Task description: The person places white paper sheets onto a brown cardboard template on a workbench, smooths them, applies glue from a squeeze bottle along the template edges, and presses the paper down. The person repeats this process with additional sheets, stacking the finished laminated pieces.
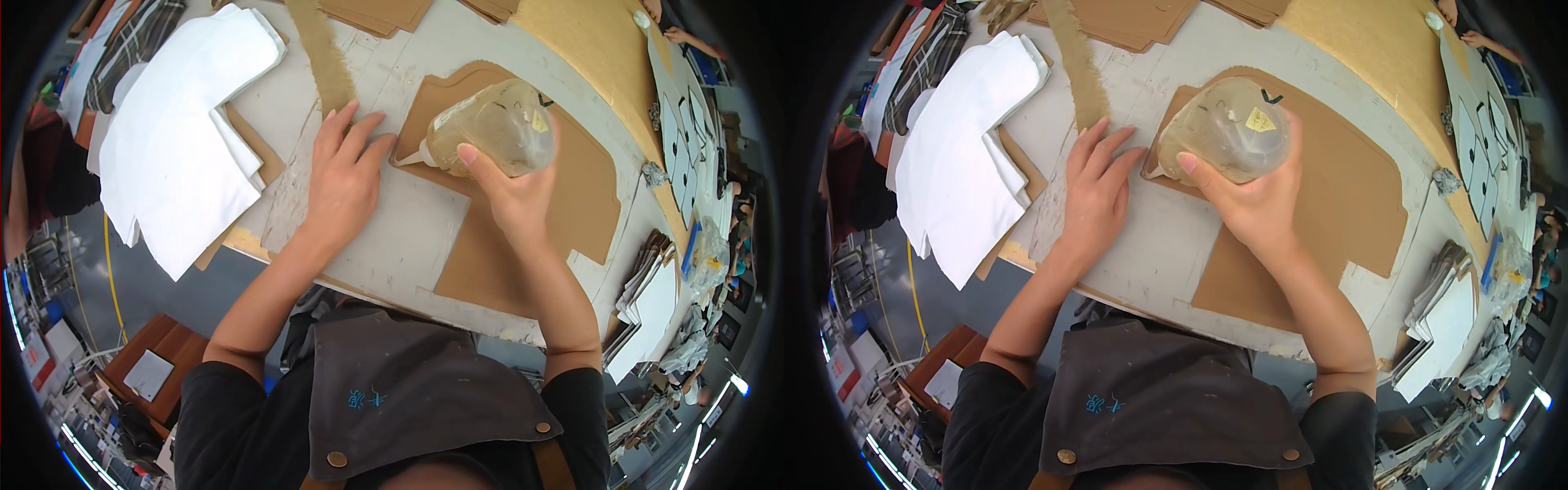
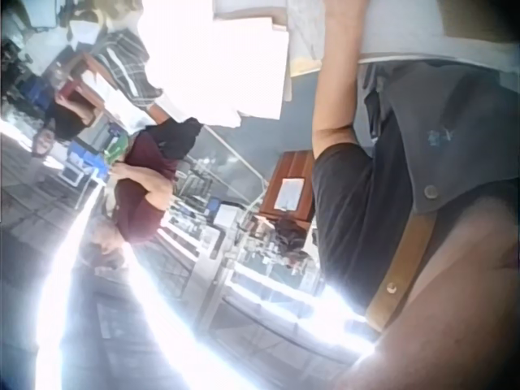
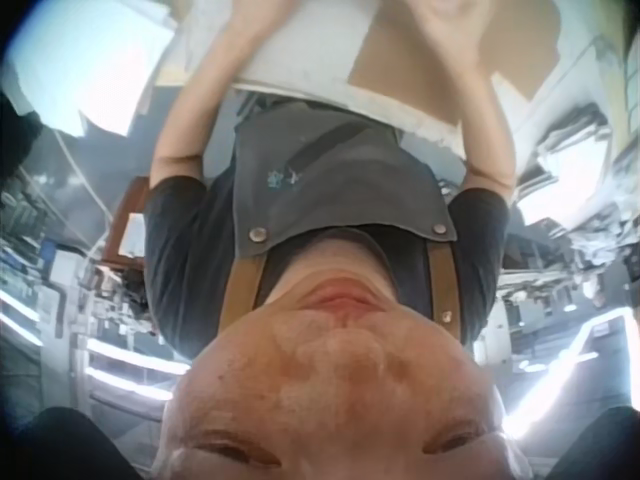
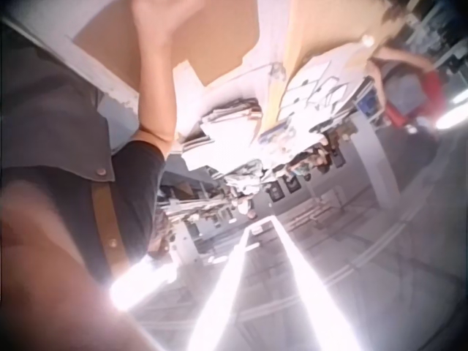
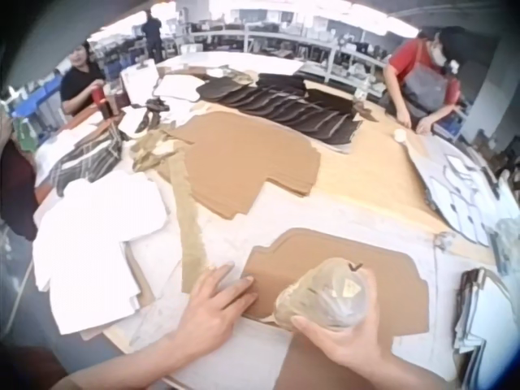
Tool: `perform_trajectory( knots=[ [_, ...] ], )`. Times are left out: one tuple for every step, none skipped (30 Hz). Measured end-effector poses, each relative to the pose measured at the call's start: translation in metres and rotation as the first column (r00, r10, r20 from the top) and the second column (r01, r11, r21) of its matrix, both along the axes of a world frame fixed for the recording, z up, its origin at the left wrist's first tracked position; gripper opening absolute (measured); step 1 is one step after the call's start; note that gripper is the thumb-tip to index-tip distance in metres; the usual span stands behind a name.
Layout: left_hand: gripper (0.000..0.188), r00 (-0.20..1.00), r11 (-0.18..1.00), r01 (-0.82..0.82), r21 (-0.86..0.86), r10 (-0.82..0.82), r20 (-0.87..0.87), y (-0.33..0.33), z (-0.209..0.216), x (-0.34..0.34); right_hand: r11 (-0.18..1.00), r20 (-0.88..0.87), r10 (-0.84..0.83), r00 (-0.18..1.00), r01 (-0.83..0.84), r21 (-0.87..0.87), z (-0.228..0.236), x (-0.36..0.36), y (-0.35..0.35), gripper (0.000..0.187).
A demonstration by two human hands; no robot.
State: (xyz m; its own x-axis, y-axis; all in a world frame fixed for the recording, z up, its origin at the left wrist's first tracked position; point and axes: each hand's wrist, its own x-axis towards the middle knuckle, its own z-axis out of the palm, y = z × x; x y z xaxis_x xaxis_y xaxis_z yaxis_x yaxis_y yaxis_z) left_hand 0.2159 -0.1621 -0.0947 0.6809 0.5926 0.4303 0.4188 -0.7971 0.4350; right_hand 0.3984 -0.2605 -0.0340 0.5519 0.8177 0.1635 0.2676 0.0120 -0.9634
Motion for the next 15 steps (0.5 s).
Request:
perform_trajectory(
  knots=[
    [0.035, 1.0, 1.0, 0.016, 0.015, -0.016, -0.009, 0.001, 0.0, 0.001, 1.0, 0.024, 0.001, 1.0, -0.001, -0.01, 0.001, 0.0, -0.002, 0.074],
    [0.036, 0.999, 0.999, 0.032, 0.029, -0.032, -0.019, 0.002, 0.0, 0.003, 1.0, 0.038, 0.002, 0.999, -0.001, -0.013, 0.002, 0.0, -0.003, 0.075],
    [0.036, 0.999, 0.998, 0.048, 0.045, -0.047, -0.028, 0.003, 0.0, 0.005, 1.0, 0.052, 0.003, 0.999, -0.002, -0.016, 0.003, 0.001, -0.005, 0.076],
    [0.038, 0.998, 0.997, 0.063, 0.045, -0.061, -0.028, 0.003, 0.0, 0.006, 1.0, 0.066, 0.004, 0.998, -0.003, -0.018, 0.004, 0.002, -0.007, 0.077],
    [0.04, 0.997, 0.996, 0.078, 0.045, -0.077, -0.027, 0.004, 0.0, 0.009, 1.0, 0.078, 0.0, 0.997, 0.001, -0.021, 0.004, 0.003, -0.01, 0.077],
    [0.042, 0.995, 0.995, 0.094, 0.045, -0.093, -0.027, 0.004, -0.001, 0.01, 1.0, 0.091, -0.004, 0.996, 0.007, -0.024, 0.004, 0.004, -0.013, 0.078],
    [0.041, 0.994, 0.993, 0.109, 0.048, -0.107, -0.031, 0.004, -0.001, 0.012, 1.0, 0.104, -0.009, 0.995, 0.012, -0.026, 0.004, 0.006, -0.016, 0.078],
    [0.04, 0.992, 0.991, 0.124, 0.051, -0.122, -0.034, 0.004, -0.001, 0.013, 0.999, 0.112, -0.009, 0.994, 0.013, -0.034, 0.004, 0.008, -0.018, 0.078],
    [0.04, 0.989, 0.988, 0.143, 0.053, -0.141, -0.039, 0.004, -0.002, 0.015, 0.999, 0.12, -0.014, 0.993, 0.019, -0.042, 0.004, 0.01, -0.022, 0.079],
    [0.04, 0.987, 0.986, 0.155, 0.059, -0.153, -0.038, 0.004, -0.002, 0.017, 0.998, 0.128, -0.018, 0.992, 0.024, -0.049, 0.005, 0.013, -0.026, 0.079],
    [0.039, 0.986, 0.984, 0.167, 0.065, -0.164, -0.038, 0.004, -0.003, 0.019, 0.998, 0.133, -0.025, 0.991, 0.032, -0.053, 0.005, 0.015, -0.029, 0.079],
    [0.039, 0.984, 0.982, 0.177, 0.07, -0.175, -0.037, 0.004, -0.004, 0.02, 0.998, 0.14, -0.031, 0.99, 0.039, -0.059, 0.005, 0.017, -0.033, 0.079],
    [0.039, 0.983, 0.98, 0.183, 0.078, -0.18, -0.043, 0.005, -0.005, 0.021, 0.997, 0.147, -0.037, 0.988, 0.046, -0.064, 0.005, 0.019, -0.036, 0.079],
    [0.038, 0.982, 0.978, 0.188, 0.086, -0.185, -0.049, 0.005, -0.005, 0.022, 0.996, 0.145, -0.044, 0.988, 0.054, -0.065, 0.005, 0.021, -0.039, 0.079],
    [0.038, 0.98, 0.976, 0.195, 0.095, -0.19, -0.056, 0.005, -0.005, 0.023, 0.996, 0.142, -0.053, 0.988, 0.063, -0.067, 0.005, 0.023, -0.043, 0.078]
  ],
)
